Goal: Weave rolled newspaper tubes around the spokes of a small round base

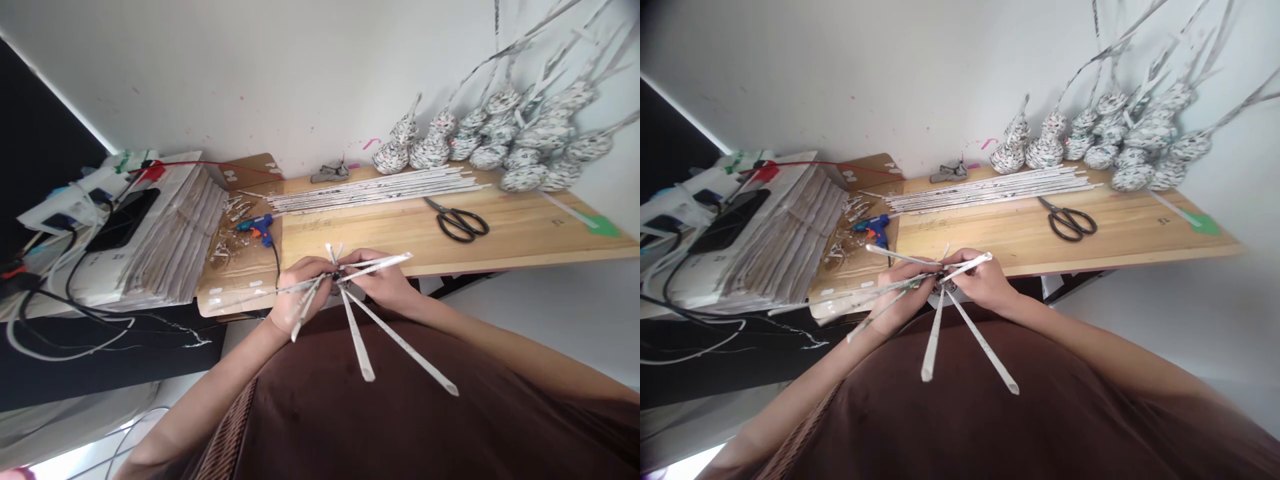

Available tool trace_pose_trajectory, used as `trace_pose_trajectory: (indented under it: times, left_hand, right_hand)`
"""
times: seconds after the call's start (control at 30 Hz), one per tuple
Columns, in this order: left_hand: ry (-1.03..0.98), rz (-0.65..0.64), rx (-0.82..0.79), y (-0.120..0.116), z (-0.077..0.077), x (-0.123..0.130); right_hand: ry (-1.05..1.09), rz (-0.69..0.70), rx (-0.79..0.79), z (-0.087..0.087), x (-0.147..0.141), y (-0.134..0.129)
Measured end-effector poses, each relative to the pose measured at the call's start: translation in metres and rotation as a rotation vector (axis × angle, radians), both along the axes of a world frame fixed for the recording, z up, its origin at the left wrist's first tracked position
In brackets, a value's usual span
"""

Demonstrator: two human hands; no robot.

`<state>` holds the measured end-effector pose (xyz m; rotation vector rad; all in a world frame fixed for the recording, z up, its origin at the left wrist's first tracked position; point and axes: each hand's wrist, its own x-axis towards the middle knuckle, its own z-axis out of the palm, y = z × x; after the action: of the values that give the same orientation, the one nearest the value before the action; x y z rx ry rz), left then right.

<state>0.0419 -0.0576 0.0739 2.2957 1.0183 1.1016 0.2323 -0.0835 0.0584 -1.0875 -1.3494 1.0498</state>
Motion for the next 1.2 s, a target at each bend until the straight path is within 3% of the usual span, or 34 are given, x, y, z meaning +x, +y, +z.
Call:
trace_pose_trajectory:
  times: [0.23, 0.57, 0.8, 1.0, 1.2]
  left_hand:
    - [-0.122, 0.128, -0.257, 0.004, -0.002, 0.008]
    - [-0.04, 0.039, -0.149, 0.007, 0.003, 0.006]
    - [-0.129, 0.021, -0.229, 0.007, -0.007, 0.008]
    - [-0.23, -0.012, -0.289, 0.007, -0.01, 0.011]
    - [-0.221, 0.009, -0.236, 0.007, -0.013, 0.013]
  right_hand:
    - [0.062, -0.011, 0.01, -0.004, -0.001, -0.001]
    - [0.011, 0.084, 0.035, -0.001, 0.006, -0.002]
    - [0.087, 0.037, 0.003, -0.011, 0.005, 0.0]
    - [0.059, -0.053, 0.055, -0.006, 0.005, -0.003]
    - [0.088, -0.038, -0.013, -0.01, 0.01, -0.002]
